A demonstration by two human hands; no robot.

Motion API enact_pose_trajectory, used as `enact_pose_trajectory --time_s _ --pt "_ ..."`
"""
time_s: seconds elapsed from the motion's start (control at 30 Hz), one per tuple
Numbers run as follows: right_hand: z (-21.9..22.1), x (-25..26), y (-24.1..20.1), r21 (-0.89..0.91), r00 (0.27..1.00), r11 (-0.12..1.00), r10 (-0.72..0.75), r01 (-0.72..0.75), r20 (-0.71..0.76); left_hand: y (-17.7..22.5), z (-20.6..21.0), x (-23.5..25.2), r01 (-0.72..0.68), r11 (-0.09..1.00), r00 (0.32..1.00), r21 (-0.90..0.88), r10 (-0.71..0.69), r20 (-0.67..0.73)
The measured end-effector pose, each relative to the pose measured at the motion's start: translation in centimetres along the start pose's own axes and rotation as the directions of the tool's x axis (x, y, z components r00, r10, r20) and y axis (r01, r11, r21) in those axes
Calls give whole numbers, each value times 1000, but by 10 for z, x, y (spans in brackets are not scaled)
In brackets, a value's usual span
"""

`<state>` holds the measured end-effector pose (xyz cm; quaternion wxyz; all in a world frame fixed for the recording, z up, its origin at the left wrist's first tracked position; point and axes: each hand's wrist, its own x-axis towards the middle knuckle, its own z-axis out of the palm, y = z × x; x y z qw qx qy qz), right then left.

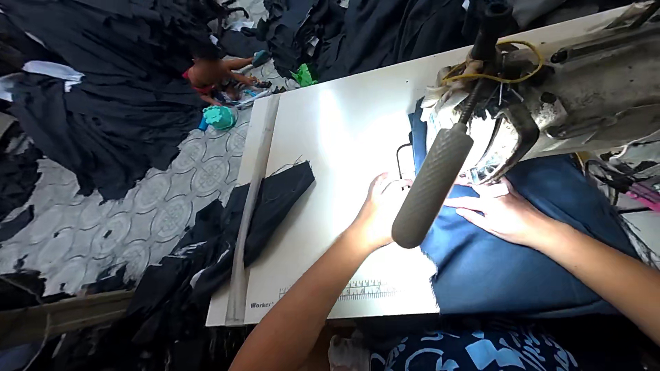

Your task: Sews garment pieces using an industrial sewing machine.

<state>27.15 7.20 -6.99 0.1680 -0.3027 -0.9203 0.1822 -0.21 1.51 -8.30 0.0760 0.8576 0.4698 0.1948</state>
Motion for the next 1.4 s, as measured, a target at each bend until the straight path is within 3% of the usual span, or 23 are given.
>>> enact_pose_trajectory --time_s 0.17,0.3,0.43,0.53,0.63,0.83,1.03,1.17,1.33,1.37,1.4 --pt "-6 8 -3 -39 999 999 -22 21 -27 -10 5 4 -34 998 998 56 36 -42" --pt "-2 18 -56 -117 992 989 -100 91 -72 -9 -5 6 -21 999 1000 43 20 22" --pt "2 35 -106 -151 972 975 185 -163 146 -10 -13 9 87 989 989 -124 -70 134" --pt "-3 40 -127 -218 910 930 345 -297 231 -10 -9 3 115 988 987 -105 -101 129" --pt "-9 32 -120 -210 889 924 370 -320 271 2 1 -1 126 992 989 -13 -124 75" --pt "-7 12 -74 -220 980 964 173 -148 98 39 6 8 219 975 975 45 -217 -44" --pt "-6 10 -43 -236 994 971 -64 40 -94 63 1 18 322 943 944 78 -314 -101" --pt "-18 18 -36 -261 999 965 30 -38 -33 70 -1 27 373 923 928 100 -367 -69" --pt "-28 30 -29 -1 965 965 263 -263 16 71 1 36 424 897 905 121 -419 -66" --pt "-29 34 -28 125 950 942 310 -311 30 72 1 38 436 893 900 110 -432 -61" --pt "-30 38 -27 377 924 848 374 -373 72 71 1 40 442 890 897 112 -437 -69"
